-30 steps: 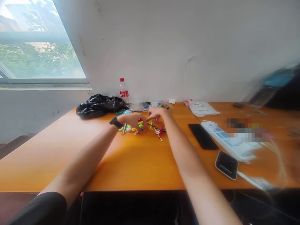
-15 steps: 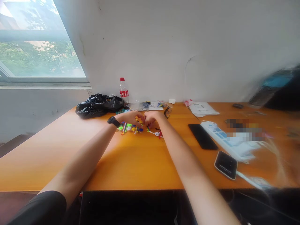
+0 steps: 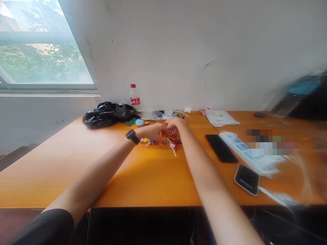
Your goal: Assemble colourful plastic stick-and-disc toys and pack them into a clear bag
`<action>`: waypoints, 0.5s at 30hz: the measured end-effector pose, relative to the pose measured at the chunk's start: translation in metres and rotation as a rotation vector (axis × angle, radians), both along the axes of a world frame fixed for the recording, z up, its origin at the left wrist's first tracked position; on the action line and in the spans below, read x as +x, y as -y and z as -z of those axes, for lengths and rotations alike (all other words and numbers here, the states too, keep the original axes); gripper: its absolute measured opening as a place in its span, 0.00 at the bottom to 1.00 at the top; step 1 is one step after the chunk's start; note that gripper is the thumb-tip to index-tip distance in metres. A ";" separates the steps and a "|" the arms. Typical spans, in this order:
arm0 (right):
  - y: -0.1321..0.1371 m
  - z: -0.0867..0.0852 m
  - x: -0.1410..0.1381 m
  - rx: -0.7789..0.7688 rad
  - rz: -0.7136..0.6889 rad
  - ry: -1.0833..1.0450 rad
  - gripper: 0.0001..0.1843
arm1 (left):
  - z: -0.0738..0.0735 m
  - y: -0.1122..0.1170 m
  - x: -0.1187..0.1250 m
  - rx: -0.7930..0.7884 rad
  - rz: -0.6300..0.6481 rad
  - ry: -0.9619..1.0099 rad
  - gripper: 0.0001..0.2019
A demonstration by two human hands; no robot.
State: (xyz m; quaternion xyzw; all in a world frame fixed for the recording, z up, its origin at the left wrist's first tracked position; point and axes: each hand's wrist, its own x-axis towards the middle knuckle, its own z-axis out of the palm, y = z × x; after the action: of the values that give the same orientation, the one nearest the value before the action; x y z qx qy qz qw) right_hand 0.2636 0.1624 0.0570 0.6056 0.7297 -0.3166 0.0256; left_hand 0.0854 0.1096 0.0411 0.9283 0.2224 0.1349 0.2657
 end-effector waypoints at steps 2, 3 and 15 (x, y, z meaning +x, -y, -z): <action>0.002 -0.006 0.006 -0.053 -0.013 0.011 0.18 | 0.001 0.010 0.010 -0.050 0.038 0.021 0.18; 0.003 -0.009 0.008 -0.068 -0.019 0.009 0.17 | 0.002 0.014 0.014 -0.066 0.057 0.036 0.17; 0.009 -0.026 0.012 0.020 -0.104 -0.115 0.15 | -0.007 0.003 -0.001 -0.208 0.065 0.137 0.12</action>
State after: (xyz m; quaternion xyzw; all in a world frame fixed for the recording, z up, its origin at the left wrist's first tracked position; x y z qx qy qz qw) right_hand 0.2758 0.1535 0.0832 0.5479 0.7634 -0.3420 -0.0060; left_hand 0.0843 0.1063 0.0483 0.8912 0.1862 0.1654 0.3792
